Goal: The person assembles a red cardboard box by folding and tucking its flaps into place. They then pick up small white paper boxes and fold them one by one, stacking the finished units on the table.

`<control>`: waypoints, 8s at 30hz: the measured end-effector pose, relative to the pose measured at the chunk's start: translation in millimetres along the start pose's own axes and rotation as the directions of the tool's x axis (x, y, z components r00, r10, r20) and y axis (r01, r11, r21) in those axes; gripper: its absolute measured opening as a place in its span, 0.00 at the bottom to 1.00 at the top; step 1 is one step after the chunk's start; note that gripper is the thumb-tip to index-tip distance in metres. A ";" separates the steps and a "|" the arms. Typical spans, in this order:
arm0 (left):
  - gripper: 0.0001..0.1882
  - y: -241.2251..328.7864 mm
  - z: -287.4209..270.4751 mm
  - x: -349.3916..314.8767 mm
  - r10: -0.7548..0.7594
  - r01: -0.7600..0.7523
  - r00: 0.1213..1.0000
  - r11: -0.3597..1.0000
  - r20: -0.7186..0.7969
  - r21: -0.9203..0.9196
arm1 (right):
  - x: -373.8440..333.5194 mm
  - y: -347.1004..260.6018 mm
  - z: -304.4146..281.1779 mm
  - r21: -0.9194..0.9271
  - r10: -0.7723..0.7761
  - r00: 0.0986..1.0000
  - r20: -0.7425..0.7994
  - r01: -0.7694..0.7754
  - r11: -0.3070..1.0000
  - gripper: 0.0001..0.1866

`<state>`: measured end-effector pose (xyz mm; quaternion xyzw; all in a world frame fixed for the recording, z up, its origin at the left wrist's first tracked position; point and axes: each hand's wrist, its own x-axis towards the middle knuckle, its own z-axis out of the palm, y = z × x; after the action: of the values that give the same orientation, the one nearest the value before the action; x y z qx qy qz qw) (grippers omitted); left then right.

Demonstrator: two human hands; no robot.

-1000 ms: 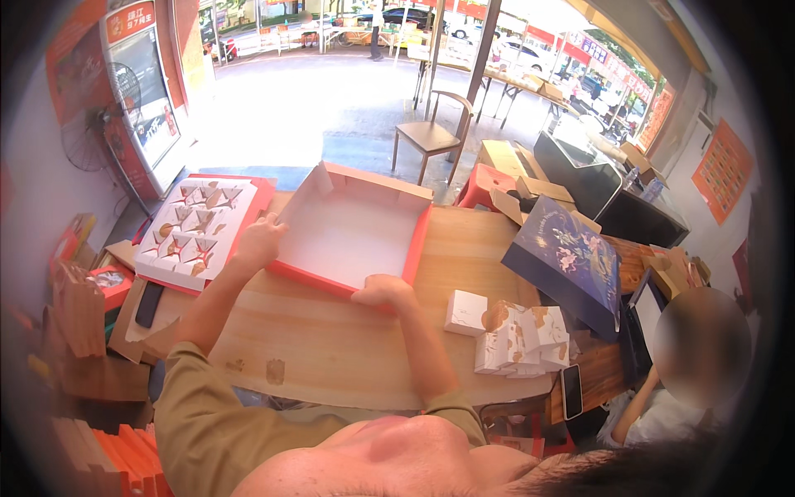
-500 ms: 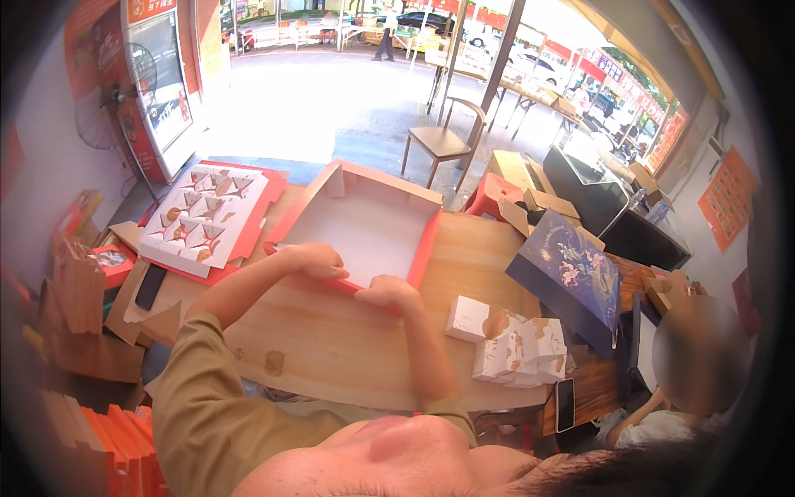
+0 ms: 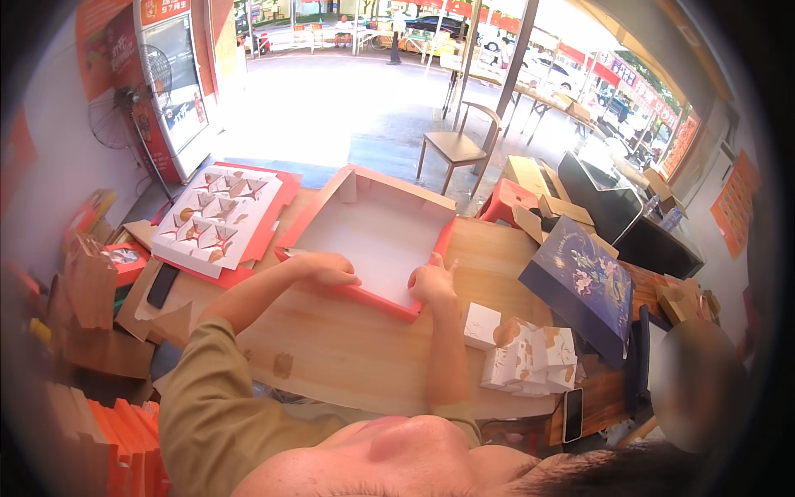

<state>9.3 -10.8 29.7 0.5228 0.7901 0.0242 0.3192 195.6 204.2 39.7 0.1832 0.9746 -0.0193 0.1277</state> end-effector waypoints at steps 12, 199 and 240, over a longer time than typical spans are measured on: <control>0.33 -8.1 1.9 4.6 0.047 -0.046 0.999 0.995 -0.004 0.091 | 15.3 6.4 15.4 0.128 0.009 0.996 -0.083 0.002 0.992 0.13; 0.33 15.8 142.1 -120.4 0.283 -0.210 0.865 0.954 -0.414 0.212 | -19.7 87.7 1.8 0.603 0.331 0.882 -0.335 -0.069 0.794 0.38; 0.33 -224.1 48.3 -114.1 -0.320 -0.067 0.754 0.831 -0.574 -0.552 | 0.1 69.4 17.6 0.375 0.418 0.841 -0.343 -0.285 0.882 0.46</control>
<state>-118.3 -222.4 -37.4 0.3126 0.8455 0.4012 0.1627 224.8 267.4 23.3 0.3784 0.9126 -0.1082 -0.1105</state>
